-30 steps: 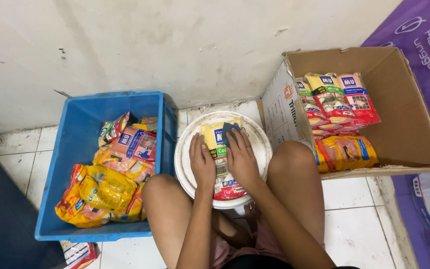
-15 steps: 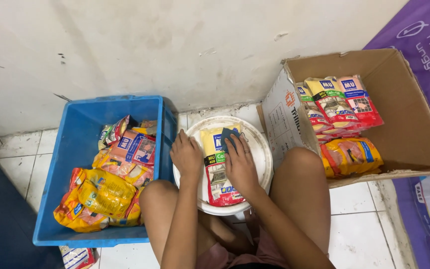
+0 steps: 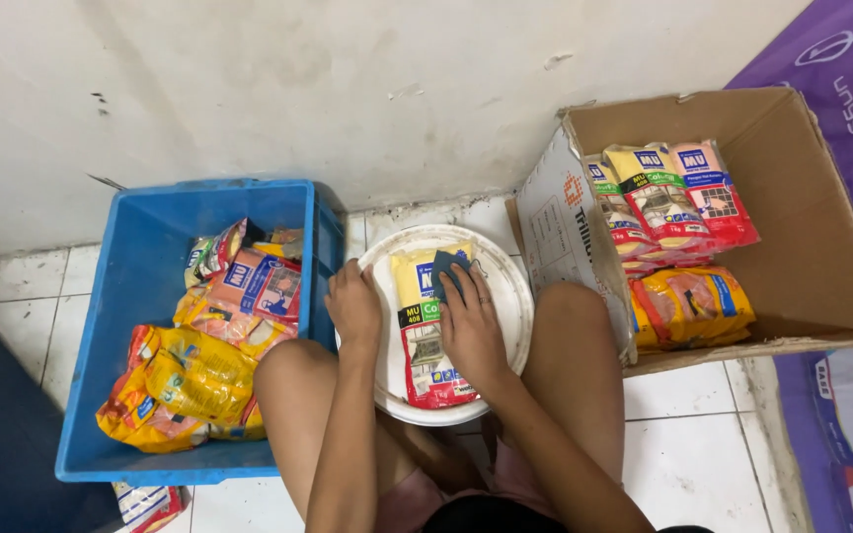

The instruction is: Cleaning a plastic package using a sponge and water over a bucket

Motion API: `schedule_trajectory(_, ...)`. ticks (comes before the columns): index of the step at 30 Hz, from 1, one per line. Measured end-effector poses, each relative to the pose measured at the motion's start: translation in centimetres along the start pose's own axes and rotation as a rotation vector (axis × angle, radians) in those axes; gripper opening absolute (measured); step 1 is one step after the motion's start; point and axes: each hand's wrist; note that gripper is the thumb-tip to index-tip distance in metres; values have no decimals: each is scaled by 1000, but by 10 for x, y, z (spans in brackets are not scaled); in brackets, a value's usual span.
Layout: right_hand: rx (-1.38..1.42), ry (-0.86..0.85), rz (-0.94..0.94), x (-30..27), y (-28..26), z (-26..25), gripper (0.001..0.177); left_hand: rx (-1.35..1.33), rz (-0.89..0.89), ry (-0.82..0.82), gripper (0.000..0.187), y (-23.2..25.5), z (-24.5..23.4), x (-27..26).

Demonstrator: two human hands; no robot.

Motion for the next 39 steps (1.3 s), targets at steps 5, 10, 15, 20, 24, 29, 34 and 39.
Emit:
schedule_trajectory(5, -13, -1, -21, 0, 5, -1, 44, -149, 27, 22, 31, 14, -22, -15)
schedule_trajectory(10, -10, -41, -78, -23, -7, -10, 43, -504, 150, 11, 49, 67, -89, -84)
schedule_trajectory(15, -84, -66, -166, -54, -4, -9, 43, -704, 353, -285, 44, 93, -78, -112)
schedule_trajectory(20, -80, -32, -138, -26, 3, 9, 42, -771, 329, -309, 48, 86, -67, -109)
schedule_trajectory(24, -71, -36, -99, 14, 10, 25, 43, -840, 288, -325, 51, 83, -68, -107)
schedule_trajectory(29, -83, -85, -85, 2, -1, 12, 44, -876, 269, -335, 51, 81, -66, -109)
schedule_trajectory(34, -59, -124, -112, -56, -7, -1, 46, -895, 286, -328, 51, 82, -72, -109)
schedule_trajectory(39, 37, -182, -142, -72, -10, -18, 42, -877, 288, -332, 51, 81, -73, -110)
Point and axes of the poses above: each hand's wrist, its own x-axis towards the middle knuckle, its own z-axis out of the palm, y = z × x, and after that the axes turned 12 degrees about -y, right-handed
